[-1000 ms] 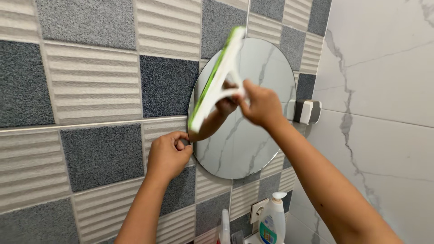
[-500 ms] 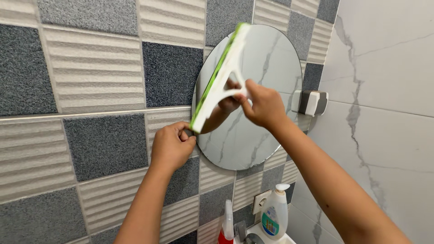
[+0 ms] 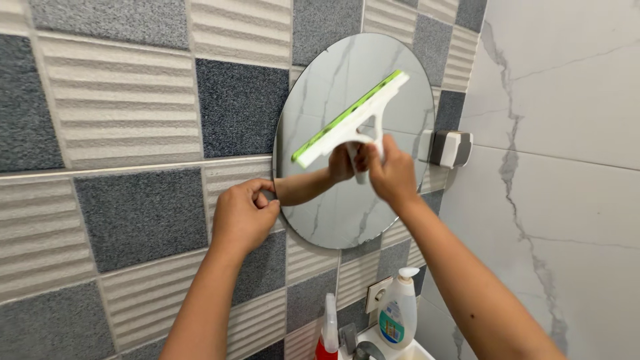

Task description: The person sprays a cleaning solution onto a round bathroom mirror and wipes it with a squeegee. They then use a cloth to wipe the mirror surface again, finishing the cleaning process.

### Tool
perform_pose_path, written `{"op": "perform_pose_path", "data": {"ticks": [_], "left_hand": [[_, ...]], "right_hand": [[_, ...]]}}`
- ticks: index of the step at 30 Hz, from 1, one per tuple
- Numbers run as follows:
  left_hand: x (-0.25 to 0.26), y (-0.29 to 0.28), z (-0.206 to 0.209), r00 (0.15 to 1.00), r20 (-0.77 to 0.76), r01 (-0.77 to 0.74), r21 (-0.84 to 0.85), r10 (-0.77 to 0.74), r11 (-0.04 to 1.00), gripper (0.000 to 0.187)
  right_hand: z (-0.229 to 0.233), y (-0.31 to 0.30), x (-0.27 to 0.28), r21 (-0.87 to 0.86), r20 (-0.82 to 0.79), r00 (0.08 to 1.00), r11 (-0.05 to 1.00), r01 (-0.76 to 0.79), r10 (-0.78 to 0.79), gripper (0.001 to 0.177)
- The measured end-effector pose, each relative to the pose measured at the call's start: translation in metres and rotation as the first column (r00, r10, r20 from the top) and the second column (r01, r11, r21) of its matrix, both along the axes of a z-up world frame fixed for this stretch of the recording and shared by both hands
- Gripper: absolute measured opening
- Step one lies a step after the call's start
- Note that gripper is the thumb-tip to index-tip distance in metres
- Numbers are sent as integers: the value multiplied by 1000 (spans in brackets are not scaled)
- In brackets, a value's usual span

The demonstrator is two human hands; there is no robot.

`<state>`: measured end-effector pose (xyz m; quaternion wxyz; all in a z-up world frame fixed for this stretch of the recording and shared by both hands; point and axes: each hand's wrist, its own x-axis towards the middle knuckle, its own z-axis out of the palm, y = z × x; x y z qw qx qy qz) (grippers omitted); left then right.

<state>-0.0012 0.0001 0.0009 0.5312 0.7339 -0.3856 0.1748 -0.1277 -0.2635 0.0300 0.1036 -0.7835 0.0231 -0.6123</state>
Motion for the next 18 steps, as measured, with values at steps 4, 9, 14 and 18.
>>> {"op": "perform_pose_path", "data": {"ticks": [4, 9, 14, 18], "left_hand": [[2, 1, -1, 1000, 22, -22, 11, 22, 1000, 26], [2, -1, -3, 999, 38, -17, -17, 18, 1000, 26], [0, 0, -1, 999, 18, -29, 5, 28, 1000, 25], [-1, 1, -1, 999, 17, -34, 9, 34, 999, 24]], "right_hand": [[-22, 0, 3, -290, 13, 997, 954, 79, -79, 32], [-34, -2, 3, -95, 16, 994, 989, 110, -109, 34], [-32, -3, 5, -180, 85, 986, 971, 158, -144, 35], [-29, -4, 5, -172, 45, 984, 969, 180, -174, 37]]}}
